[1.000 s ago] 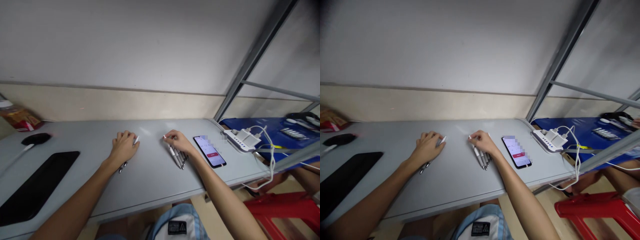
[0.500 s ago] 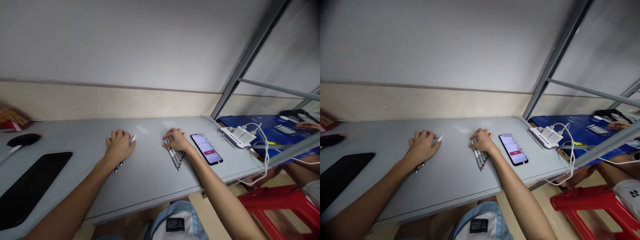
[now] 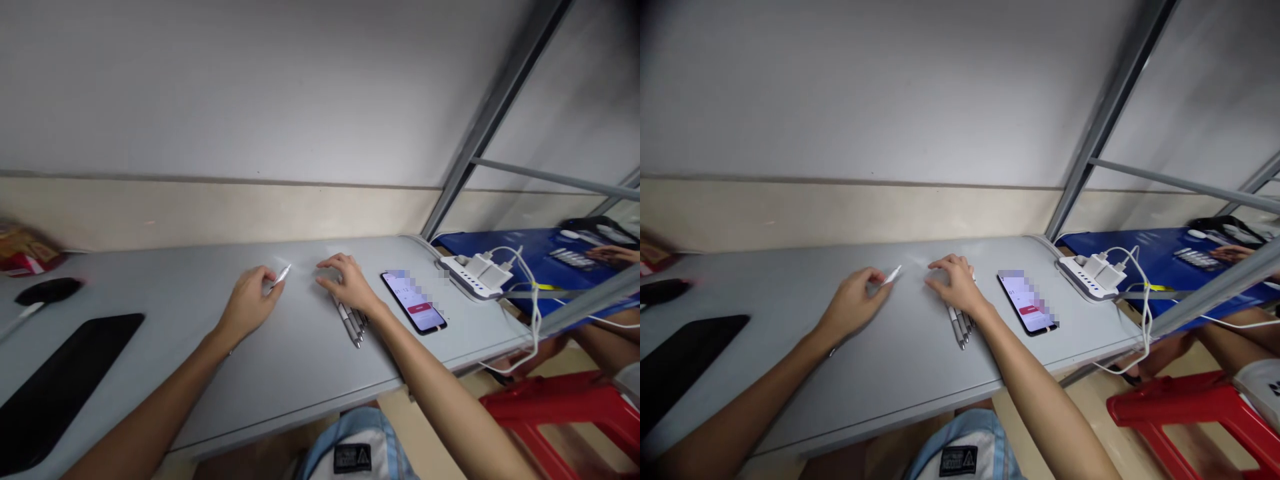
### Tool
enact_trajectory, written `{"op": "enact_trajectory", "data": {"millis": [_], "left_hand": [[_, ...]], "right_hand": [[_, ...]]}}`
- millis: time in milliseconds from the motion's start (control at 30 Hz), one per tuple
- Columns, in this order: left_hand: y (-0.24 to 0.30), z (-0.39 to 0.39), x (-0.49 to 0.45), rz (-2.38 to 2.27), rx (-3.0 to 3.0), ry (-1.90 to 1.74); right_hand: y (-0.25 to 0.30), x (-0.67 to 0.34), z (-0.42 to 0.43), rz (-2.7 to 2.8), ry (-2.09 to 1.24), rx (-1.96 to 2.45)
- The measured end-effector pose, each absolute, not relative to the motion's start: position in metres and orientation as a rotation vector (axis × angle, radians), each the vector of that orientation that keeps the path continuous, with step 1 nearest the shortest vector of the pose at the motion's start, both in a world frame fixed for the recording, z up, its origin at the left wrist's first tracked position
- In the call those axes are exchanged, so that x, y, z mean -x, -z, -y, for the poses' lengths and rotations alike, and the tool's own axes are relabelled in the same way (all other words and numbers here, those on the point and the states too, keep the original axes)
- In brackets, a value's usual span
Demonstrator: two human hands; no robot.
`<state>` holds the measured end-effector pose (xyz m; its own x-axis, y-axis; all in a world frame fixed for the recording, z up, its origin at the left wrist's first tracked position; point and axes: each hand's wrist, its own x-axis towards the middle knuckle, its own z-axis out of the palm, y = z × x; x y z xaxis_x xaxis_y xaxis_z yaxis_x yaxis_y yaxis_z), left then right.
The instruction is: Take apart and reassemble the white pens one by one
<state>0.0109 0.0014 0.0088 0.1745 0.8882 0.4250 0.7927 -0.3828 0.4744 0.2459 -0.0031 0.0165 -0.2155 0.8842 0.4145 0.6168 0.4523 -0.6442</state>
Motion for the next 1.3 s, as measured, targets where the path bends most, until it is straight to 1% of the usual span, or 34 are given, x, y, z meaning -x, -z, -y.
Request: {"op": "enact_trajectory", "data": {"millis": [67,167,233,333,433,500,667,733,833,933,1000,1100,1167,1233,1300], "left_hand": [[-0.010,0.004,-0.018,-1.442,-2.169,-1.019],[-0.011,0.012,-0.028,-1.209,-2.200,-0.995],[-0.011,0.015,-0.031,-1.154,-2.264,-0.972],[-0.010,0.014,-0.028,-1.192,-2.354,-0.932],[-0.008,0.009,-0.021,-1.297,-2.433,-0.875],[-0.008,0.005,-0.016,-1.327,-2.487,-0.873],[-0.010,0.004,-0.015,-1.365,-2.714,-0.837],[-0.012,0.006,-0.016,-1.388,-2.805,-0.782],[-0.016,0.008,-0.018,-1.402,-2.887,-0.719],[-0.015,0.009,-0.018,-1.418,-2.887,-0.752],[-0.012,0.008,-0.017,-1.433,-2.818,-0.823],[-0.007,0.003,-0.014,-1.407,-2.656,-0.898],[-0.003,-0.001,-0.012,-1.375,-2.572,-0.917],[-0.002,-0.003,-0.010,-1.353,-2.554,-0.927],[-0.001,-0.004,-0.010,-1.333,-2.574,-0.929]], "right_hand": [[-0.018,-0.241,0.006,1.893,-0.574,1.103],[-0.017,-0.233,0.009,1.870,-0.791,0.992],[-0.015,-0.230,0.008,1.923,-0.809,0.999],[-0.012,-0.231,0.005,1.949,-0.785,1.047],[-0.013,-0.236,0.002,1.761,-0.861,1.094],[-0.016,-0.240,0.002,1.650,-0.953,1.115],[-0.020,-0.242,0.004,1.554,-1.342,1.114],[-0.020,-0.241,0.004,1.538,-1.391,1.122],[-0.019,-0.241,0.004,1.558,-1.389,1.143],[-0.019,-0.242,0.005,1.644,-1.353,1.112],[-0.021,-0.242,0.007,1.775,-1.180,1.060],[-0.022,-0.239,0.009,1.922,-0.762,0.980],[-0.021,-0.238,0.009,1.922,-0.618,0.930],[-0.018,-0.237,0.007,1.883,-0.610,0.924],[-0.014,-0.237,0.005,1.864,-0.680,1.000]]}}
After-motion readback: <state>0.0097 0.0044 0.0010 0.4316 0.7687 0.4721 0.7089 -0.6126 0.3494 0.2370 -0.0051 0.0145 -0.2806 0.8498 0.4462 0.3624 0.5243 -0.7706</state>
